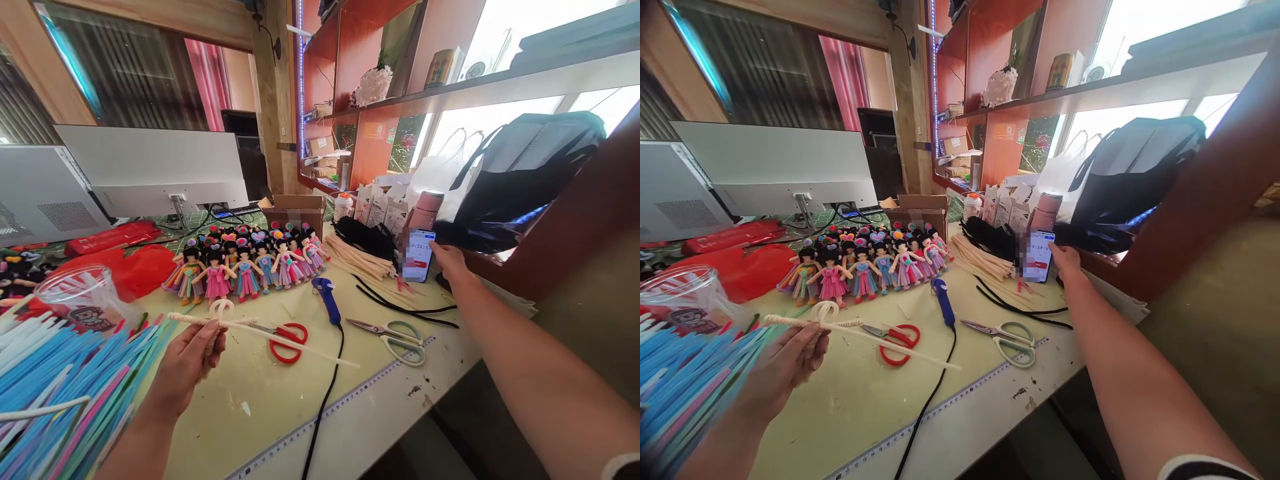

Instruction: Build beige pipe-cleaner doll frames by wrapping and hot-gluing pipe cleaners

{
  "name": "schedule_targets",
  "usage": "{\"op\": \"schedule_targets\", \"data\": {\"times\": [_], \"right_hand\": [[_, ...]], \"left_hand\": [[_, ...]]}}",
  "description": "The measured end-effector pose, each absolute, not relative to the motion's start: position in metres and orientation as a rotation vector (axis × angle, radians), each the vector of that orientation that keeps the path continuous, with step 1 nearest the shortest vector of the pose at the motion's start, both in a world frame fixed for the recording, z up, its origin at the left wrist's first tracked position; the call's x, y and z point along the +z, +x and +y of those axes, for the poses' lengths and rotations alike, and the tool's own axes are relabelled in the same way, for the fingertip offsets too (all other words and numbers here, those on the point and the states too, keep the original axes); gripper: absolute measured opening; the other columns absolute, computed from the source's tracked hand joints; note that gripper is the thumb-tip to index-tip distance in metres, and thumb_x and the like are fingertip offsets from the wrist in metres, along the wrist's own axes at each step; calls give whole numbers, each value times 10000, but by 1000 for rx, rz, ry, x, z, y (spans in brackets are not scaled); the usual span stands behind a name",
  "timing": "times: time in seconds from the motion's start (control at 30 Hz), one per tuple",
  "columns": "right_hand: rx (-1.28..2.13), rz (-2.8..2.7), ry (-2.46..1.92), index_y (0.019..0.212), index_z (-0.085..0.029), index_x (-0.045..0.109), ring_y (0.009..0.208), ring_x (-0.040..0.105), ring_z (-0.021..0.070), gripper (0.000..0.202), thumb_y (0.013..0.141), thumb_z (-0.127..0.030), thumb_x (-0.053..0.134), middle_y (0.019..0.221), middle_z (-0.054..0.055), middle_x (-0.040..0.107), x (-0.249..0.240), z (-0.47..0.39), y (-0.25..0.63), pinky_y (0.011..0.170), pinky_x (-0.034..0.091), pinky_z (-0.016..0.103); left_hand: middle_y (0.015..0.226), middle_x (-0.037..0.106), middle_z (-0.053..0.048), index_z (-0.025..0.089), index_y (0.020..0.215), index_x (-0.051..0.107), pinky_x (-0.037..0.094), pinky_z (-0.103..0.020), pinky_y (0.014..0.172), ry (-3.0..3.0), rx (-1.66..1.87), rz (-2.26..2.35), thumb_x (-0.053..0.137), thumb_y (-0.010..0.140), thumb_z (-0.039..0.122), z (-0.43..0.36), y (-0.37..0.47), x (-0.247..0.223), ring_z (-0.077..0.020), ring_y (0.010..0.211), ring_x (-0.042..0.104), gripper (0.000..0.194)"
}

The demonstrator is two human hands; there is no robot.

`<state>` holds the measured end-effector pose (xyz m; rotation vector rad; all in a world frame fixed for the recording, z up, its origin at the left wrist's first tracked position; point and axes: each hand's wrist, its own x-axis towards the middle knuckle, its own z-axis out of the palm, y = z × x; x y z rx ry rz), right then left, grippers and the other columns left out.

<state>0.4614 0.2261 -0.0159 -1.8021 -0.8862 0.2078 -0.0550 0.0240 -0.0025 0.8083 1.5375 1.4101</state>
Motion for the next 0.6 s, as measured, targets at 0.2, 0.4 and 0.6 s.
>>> {"op": "schedule_targets", "data": {"times": [0.2,0.4,0.6], "right_hand": [[212,-778,-1818,807,-109,713,698,620,227,245,722,-338,691,675,90,659,-16,237,461,632,473,319],[138,-761,-1767,901,-118,684,860,634,261,256,814,-325,560,906,157,692,-3,217,450,749,492,368],[551,-1273,-1616,848,-178,706,688,618,170,232,728,-376,689,758,37,681,-6,182,383,618,501,274]], "left_hand": [[562,599,27,189,701,603,359,-158,408,774,1371,1546,793,503,471,28,-57,-9,-70,468,464,394],[573,606,23,183,711,603,371,-174,426,799,1387,1491,827,471,550,27,-57,-9,-83,488,490,492],[559,587,14,168,673,594,352,-203,422,978,1390,1427,783,523,623,26,-55,-13,-92,474,483,515]]}}
